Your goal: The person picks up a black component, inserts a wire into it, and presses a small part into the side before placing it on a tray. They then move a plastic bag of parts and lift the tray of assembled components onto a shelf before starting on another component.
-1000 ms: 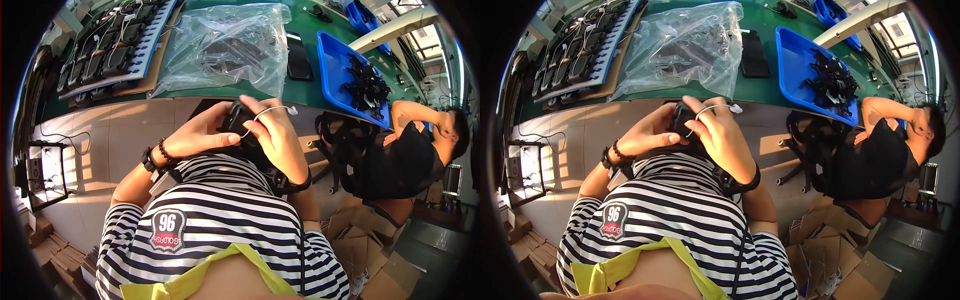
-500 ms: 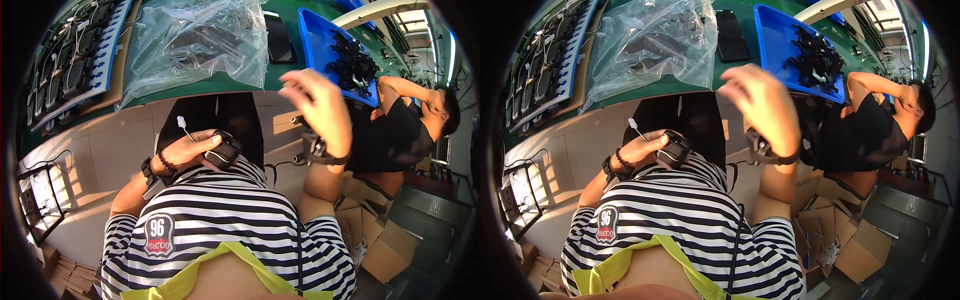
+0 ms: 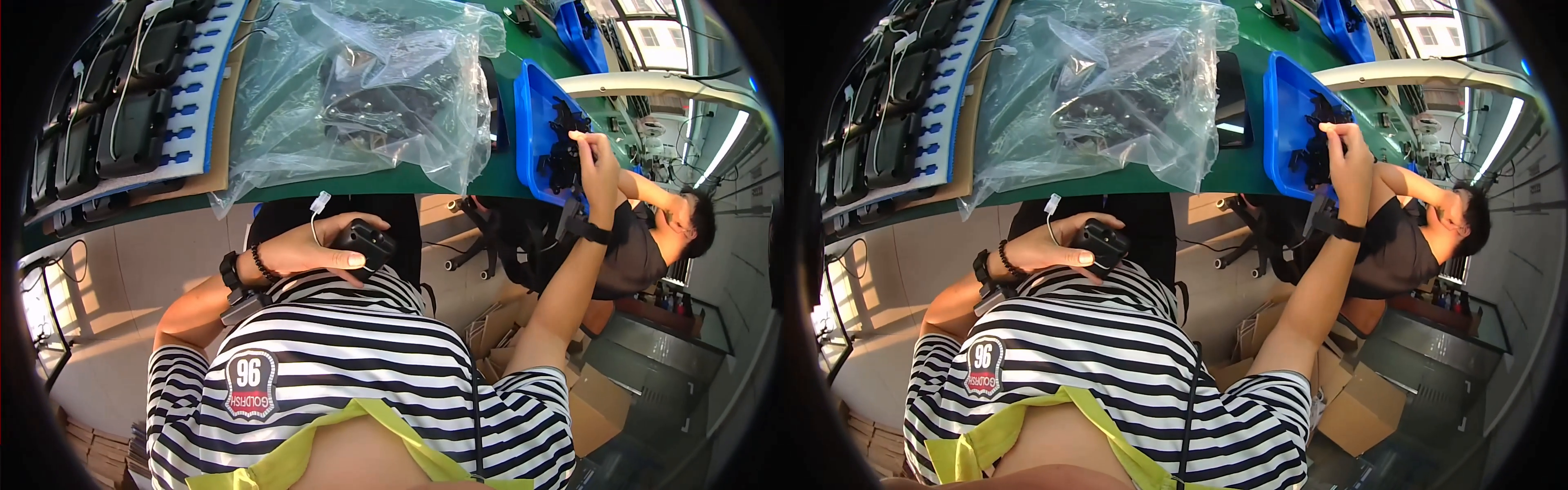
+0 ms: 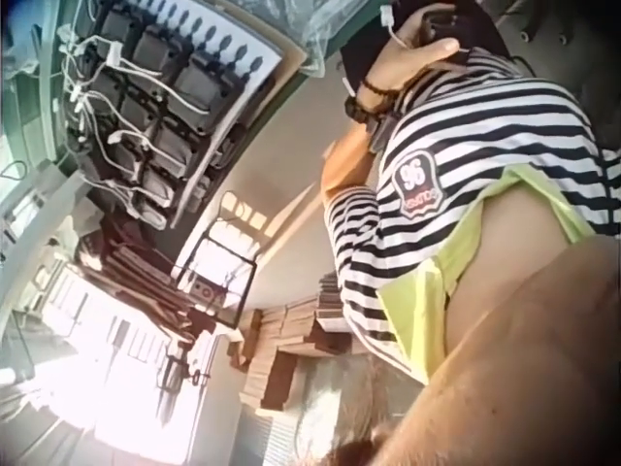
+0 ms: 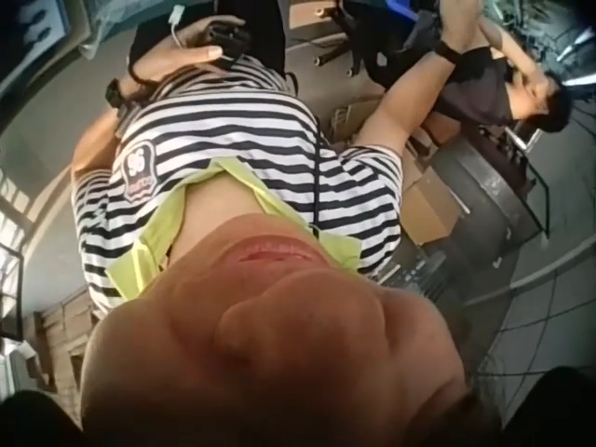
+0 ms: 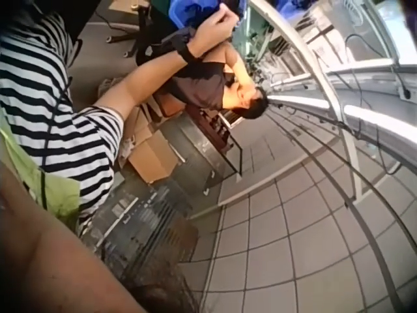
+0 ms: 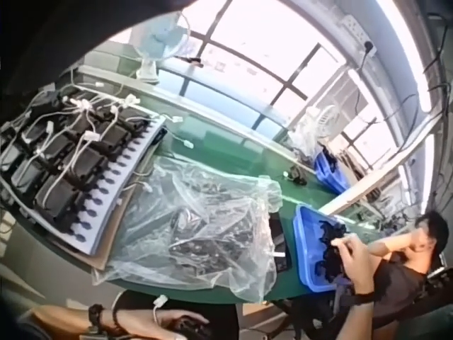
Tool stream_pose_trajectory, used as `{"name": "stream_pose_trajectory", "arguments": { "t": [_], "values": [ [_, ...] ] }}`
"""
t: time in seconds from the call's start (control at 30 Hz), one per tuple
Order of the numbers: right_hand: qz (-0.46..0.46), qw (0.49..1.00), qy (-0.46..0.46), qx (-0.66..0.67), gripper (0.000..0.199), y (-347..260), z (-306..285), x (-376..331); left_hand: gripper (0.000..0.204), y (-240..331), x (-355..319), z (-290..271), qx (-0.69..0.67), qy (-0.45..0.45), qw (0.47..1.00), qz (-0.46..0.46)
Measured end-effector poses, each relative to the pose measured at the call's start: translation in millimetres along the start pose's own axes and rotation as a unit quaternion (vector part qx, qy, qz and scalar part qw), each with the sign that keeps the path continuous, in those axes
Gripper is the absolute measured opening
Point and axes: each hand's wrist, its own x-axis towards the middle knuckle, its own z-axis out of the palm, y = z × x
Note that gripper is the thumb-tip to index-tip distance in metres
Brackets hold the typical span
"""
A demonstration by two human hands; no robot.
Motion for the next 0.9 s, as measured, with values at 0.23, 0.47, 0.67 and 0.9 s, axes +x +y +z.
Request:
{"name": "stream_pose_trajectory", "arguments": {
  "t": [0.23,0.47,0.67,0.9],
  "values": [
    [-0.115,0.967,-0.024,-0.225,0.019,5.4,14.4,0.9,0.066,-12.1,8.1,-15.5,-0.06,0.004,0.998,-0.026],
    [-0.169,0.919,-0.11,-0.339,0.018,58.3,26.2,7.8,0.064,2.1,13.3,-13.4,-0.058,0.024,0.991,-0.115],
    [-0.149,0.908,-0.158,-0.359,0.013,58.6,22.8,10.8,0.064,-5.4,31.5,-5.3,-0.038,0.064,0.987,-0.141],
    [-0.022,0.997,0.065,-0.046,0.02,83.5,-15.3,33.1,0.064,-26.6,72.0,18.5,-0.067,0.091,0.991,-0.076]
  ]
}}
